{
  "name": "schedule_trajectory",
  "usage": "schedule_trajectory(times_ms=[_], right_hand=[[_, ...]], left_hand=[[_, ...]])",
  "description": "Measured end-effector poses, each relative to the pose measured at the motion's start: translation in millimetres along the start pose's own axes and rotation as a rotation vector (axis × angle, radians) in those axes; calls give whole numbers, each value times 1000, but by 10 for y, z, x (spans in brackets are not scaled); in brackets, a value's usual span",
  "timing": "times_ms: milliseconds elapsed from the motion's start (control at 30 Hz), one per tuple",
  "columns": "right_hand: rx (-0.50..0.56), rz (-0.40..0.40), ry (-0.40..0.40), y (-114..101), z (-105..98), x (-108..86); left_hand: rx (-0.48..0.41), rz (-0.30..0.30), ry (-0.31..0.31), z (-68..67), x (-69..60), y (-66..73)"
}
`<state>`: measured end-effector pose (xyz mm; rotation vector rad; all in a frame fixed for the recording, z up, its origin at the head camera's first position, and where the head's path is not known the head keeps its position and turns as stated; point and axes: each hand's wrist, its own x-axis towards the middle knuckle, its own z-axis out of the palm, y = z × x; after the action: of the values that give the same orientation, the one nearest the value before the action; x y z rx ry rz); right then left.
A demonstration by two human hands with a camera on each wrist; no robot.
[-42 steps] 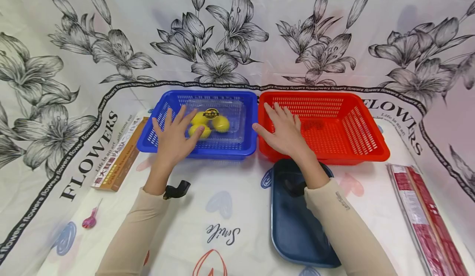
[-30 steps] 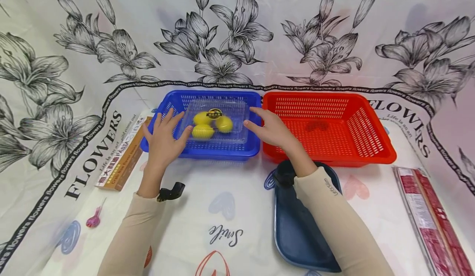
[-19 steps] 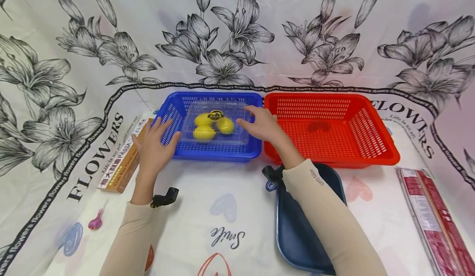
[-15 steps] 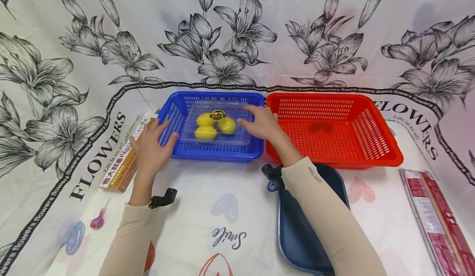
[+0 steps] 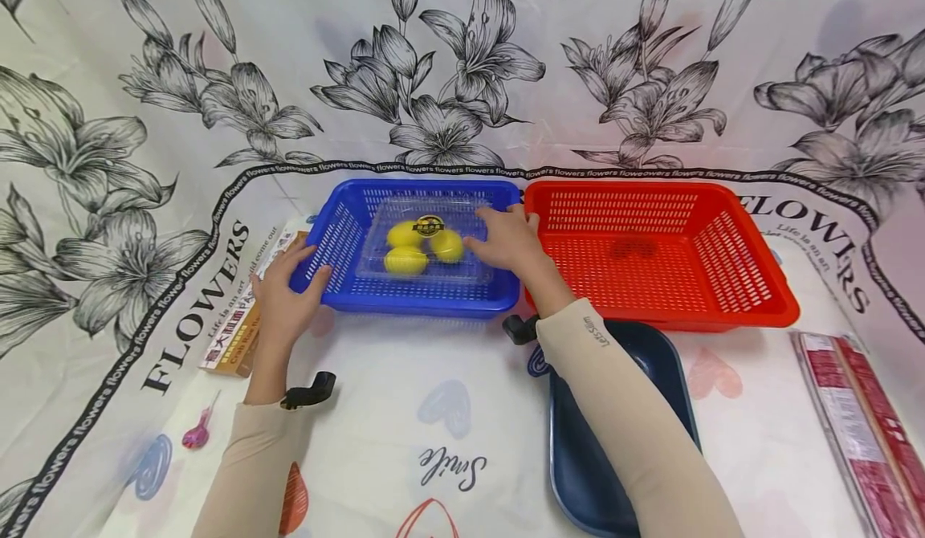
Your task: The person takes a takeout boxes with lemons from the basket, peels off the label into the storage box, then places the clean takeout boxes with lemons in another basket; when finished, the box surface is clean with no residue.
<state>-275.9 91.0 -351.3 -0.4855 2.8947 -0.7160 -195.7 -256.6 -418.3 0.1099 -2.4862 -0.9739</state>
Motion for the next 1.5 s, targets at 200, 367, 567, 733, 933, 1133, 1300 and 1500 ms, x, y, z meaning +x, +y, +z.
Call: schedule_trajectory(times_ms=[200, 367, 567, 733, 933, 1133, 1300, 1500], right_hand=[[9, 30, -4, -27, -16, 40], [49, 54, -3, -30, -19, 66], [84, 65, 0, -39, -10, 92], [120, 67, 0, -32, -22, 121], [94, 90, -19, -16, -38, 175], [20, 72, -111, -26, -86, 259], [-15, 44, -116, -15, -120, 323], [-40, -13, -147, 91, -102, 356]], left_hand=[[-171, 61, 3, 3, 10, -147], [-317, 81, -14, -22, -23, -144], [-397, 57, -42, -144, -91, 16], [-432, 49, -44, -151, -92, -10], [-439, 44, -40, -131, -101, -22], [-420, 50, -23, -146, -96, -22], [-405, 78, -7, -147, -87, -39], [-403, 112, 5, -139, -98, -43]])
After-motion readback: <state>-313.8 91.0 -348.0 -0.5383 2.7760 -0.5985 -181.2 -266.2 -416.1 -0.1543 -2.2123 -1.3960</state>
